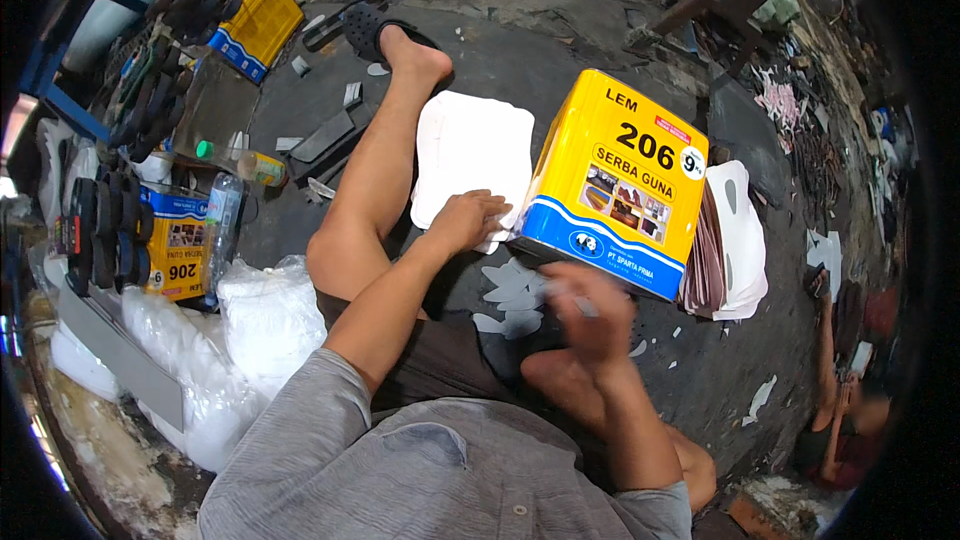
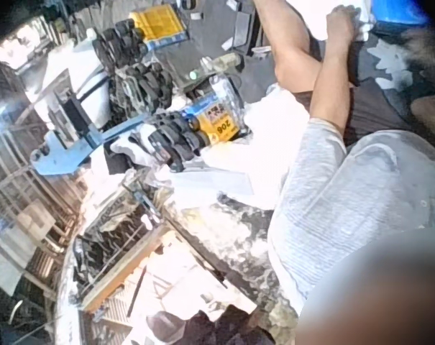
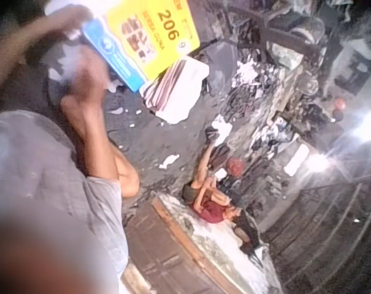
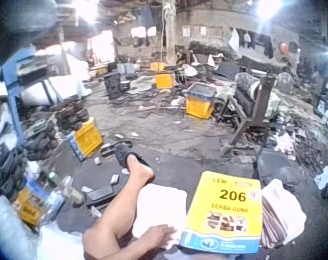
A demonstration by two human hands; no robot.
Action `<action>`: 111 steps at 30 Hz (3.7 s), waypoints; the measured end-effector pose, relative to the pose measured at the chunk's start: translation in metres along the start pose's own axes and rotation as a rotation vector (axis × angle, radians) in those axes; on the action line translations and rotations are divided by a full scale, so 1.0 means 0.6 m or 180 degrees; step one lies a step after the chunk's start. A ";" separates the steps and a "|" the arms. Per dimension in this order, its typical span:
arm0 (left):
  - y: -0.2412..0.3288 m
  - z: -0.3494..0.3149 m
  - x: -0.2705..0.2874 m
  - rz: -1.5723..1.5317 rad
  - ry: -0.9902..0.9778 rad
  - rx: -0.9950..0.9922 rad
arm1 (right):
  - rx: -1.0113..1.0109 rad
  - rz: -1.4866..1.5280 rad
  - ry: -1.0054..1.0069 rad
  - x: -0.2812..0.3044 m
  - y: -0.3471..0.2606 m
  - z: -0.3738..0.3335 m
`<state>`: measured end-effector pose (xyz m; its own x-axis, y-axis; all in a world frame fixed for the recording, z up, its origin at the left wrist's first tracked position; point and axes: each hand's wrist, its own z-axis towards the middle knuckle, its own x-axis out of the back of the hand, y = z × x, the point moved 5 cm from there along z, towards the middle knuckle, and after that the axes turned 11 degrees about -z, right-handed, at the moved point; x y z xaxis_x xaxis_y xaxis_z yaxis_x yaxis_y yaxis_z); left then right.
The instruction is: The person sits on the floor and repeatedly picks up individual sheets of sandpaper from a box, peels off a backing layer, and places them into a growing stack. The person handles the sheets one at a time, alternating between white and pink sheets.
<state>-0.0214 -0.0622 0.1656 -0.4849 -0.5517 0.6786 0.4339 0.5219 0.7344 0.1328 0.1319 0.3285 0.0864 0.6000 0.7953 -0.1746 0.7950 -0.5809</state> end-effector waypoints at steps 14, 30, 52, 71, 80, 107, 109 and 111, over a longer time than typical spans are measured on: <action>-0.015 0.006 0.171 -0.1577 0.1557 0.1318 | 0.0091 -0.1753 -0.1272 -0.386 0.017 0.101; -0.042 0.035 0.323 -0.1132 0.2484 0.1392 | -0.2533 0.0464 0.0146 -0.386 0.056 0.162; 0.418 0.029 0.402 -0.4198 0.1531 -0.1156 | -0.0973 0.5461 0.0048 0.079 -0.076 0.203; 0.301 -0.130 0.027 -0.0801 0.1511 -0.0739 | -0.1774 -0.0415 0.0620 0.135 0.190 0.089; 0.132 -0.109 -0.138 0.0640 -0.0341 0.0499 | -0.1142 -0.0708 0.0776 0.159 0.151 0.087; 0.269 -0.138 -0.050 -0.4120 0.0423 0.1813 | -0.1613 0.1480 -0.0159 0.014 0.062 -0.112; 0.274 -0.138 -0.036 -0.3957 0.0381 0.1664 | -0.1245 0.0291 0.0031 0.057 0.058 -0.095; 0.285 -0.139 -0.025 -0.3668 0.0210 0.1533 | -0.0576 -0.0302 0.0558 0.119 0.053 -0.064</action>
<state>0.1237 -0.0188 0.2823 -0.3527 -0.8696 -0.3454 -0.5456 -0.1088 0.8310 0.1714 0.2036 0.3603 0.2652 0.5158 0.8146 0.0192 0.8419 -0.5393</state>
